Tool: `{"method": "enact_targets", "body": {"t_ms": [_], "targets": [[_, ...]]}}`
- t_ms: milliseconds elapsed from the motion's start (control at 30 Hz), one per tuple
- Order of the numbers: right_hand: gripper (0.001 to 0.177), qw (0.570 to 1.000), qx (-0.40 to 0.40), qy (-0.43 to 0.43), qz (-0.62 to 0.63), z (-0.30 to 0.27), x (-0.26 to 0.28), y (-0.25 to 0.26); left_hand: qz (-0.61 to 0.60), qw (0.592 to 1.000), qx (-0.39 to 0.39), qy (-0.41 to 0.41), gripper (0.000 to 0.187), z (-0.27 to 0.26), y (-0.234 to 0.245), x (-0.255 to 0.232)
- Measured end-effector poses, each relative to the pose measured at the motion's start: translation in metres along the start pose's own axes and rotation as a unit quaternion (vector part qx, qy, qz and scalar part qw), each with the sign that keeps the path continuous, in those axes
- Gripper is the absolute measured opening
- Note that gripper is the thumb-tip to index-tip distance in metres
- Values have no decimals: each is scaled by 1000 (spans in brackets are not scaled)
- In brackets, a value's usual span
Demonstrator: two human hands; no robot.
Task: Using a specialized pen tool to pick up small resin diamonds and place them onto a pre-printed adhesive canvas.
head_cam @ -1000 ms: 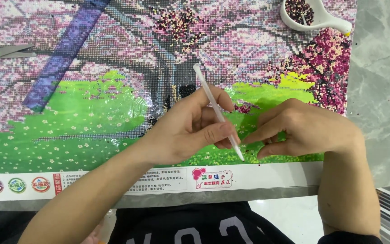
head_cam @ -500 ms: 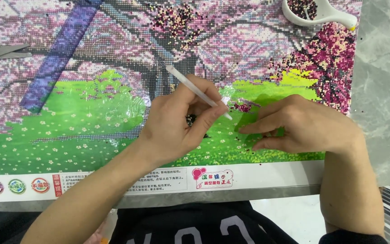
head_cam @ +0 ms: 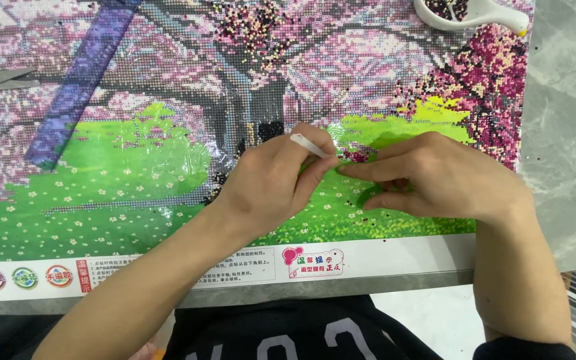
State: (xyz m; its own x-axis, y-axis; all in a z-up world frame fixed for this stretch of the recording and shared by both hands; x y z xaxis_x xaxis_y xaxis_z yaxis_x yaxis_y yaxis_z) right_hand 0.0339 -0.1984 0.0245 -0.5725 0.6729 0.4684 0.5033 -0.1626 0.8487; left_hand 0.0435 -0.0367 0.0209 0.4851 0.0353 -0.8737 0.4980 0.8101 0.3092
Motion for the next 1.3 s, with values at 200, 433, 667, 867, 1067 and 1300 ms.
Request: {"method": "enact_targets", "body": {"t_ms": [200, 433, 667, 867, 1067, 1300], "targets": [[54, 1000, -5, 12, 6, 1, 1, 0, 3, 1000, 2, -15, 14, 2, -1, -1], [54, 1000, 2, 2, 3, 1, 0, -1, 18, 999, -4, -38, 11, 3, -3, -3], [52, 1000, -5, 13, 2, 1, 1, 0, 5, 1000, -2, -19, 10, 3, -1, -3], [52, 1000, -10, 11, -1, -1, 0, 0, -8, 1000, -11, -10, 11, 2, 3, 0], [51, 1000, -16, 16, -1, 0, 1, 1, -10, 1000, 3, -3, 11, 3, 2, -1], [52, 1000, -13, 14, -7, 0, 1, 1, 16, 1000, -1, -21, 9, 4, 0, -3]]}}
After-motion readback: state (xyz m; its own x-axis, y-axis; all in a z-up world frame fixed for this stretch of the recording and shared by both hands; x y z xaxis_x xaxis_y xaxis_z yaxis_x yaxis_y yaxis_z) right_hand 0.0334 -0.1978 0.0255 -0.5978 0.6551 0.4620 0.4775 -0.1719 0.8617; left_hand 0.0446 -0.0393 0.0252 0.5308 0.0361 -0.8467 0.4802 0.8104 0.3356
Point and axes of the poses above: each hand's wrist, its own z-axis towards the middle knuckle, its own y-axis out of the back of the hand, x = y × z, the point moved 6 cm from there along z, towards the middle knuckle, and after that the axes turned 12 degrees about -z, right-handed, at the moved point
